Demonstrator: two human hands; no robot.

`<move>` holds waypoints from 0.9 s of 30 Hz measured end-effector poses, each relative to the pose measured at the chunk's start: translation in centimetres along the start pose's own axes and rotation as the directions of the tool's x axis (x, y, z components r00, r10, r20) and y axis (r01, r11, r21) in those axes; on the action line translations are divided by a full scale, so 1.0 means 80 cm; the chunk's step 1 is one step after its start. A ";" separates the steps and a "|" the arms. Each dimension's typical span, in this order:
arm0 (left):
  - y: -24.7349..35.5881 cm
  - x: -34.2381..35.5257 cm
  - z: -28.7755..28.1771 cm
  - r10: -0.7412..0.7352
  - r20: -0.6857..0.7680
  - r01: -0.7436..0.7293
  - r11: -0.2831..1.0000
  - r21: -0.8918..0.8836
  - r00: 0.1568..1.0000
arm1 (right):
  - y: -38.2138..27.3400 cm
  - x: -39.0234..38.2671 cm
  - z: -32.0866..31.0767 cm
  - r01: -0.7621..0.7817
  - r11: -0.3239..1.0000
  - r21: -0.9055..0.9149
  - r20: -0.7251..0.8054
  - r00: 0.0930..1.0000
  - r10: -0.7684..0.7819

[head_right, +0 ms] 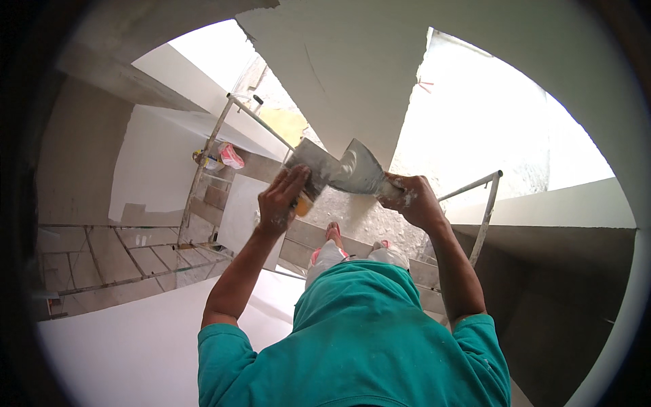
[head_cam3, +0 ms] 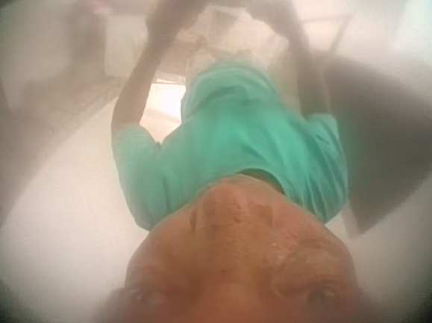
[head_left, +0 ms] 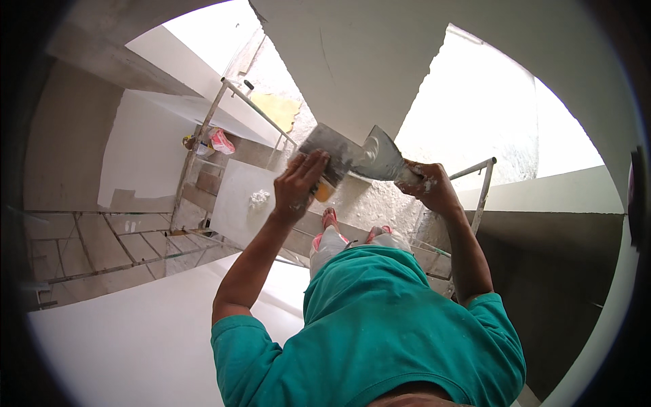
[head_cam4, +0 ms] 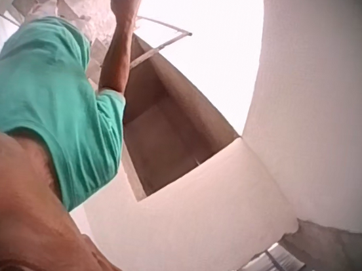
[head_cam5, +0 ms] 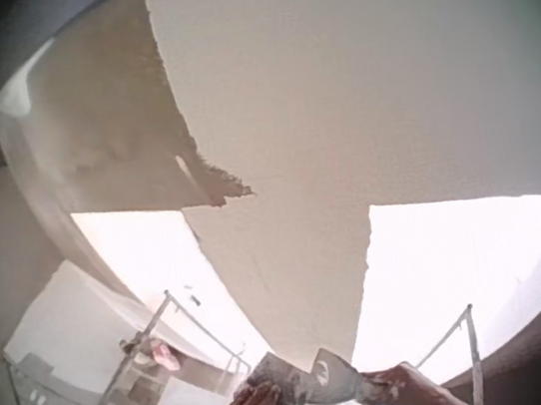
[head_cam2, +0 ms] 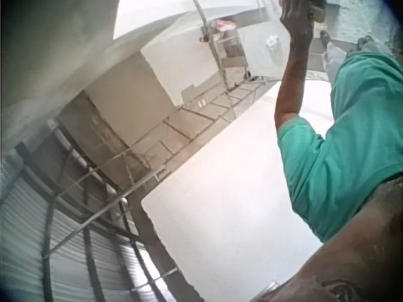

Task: The person applies plaster to a ceiling using a trowel and hawk while standing on scaffolding. They repeatedly scoop plaster from the hawk and smooth it onto the ceiling surface.

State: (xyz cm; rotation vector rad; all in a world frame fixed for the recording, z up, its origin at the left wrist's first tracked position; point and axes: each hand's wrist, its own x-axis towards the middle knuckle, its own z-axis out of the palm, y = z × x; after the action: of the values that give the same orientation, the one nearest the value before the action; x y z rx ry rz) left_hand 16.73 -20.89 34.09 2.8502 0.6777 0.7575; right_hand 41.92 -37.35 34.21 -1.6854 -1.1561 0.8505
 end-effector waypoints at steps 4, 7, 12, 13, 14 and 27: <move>-0.041 -0.023 0.010 -0.145 0.046 0.142 0.988 0.061 0.988 | -0.031 -0.002 -0.002 -0.120 0.990 0.072 0.016 0.993 0.120; -0.062 -0.029 0.026 -0.151 -0.051 0.154 0.987 0.051 0.987 | -0.001 -0.001 0.001 -0.038 0.999 0.011 -0.022 0.999 0.039; -0.078 -0.062 0.059 -0.332 -0.039 0.325 0.937 -0.125 0.942 | 0.095 -0.032 0.020 -0.030 0.997 -0.072 -0.090 0.996 0.024; -0.088 -0.078 0.070 -0.404 -0.014 0.392 0.893 -0.220 0.915 | 0.105 -0.043 0.028 -0.073 0.994 -0.087 -0.094 0.993 0.065; -0.094 -0.091 0.077 -0.450 0.035 0.446 0.866 -0.228 0.892 | 0.115 -0.055 0.035 -0.119 0.987 -0.105 -0.105 0.989 0.108; -0.188 -0.106 0.203 -0.358 0.194 0.407 0.825 -0.393 0.913 | 0.228 -0.111 0.120 -0.219 0.943 -0.253 -0.364 0.924 0.117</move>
State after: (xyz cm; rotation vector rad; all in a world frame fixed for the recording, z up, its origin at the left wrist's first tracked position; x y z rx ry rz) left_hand 12.35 -11.22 12.94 2.2396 0.9036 0.5844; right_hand 36.51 -45.94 14.16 -2.1028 -0.9324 0.4710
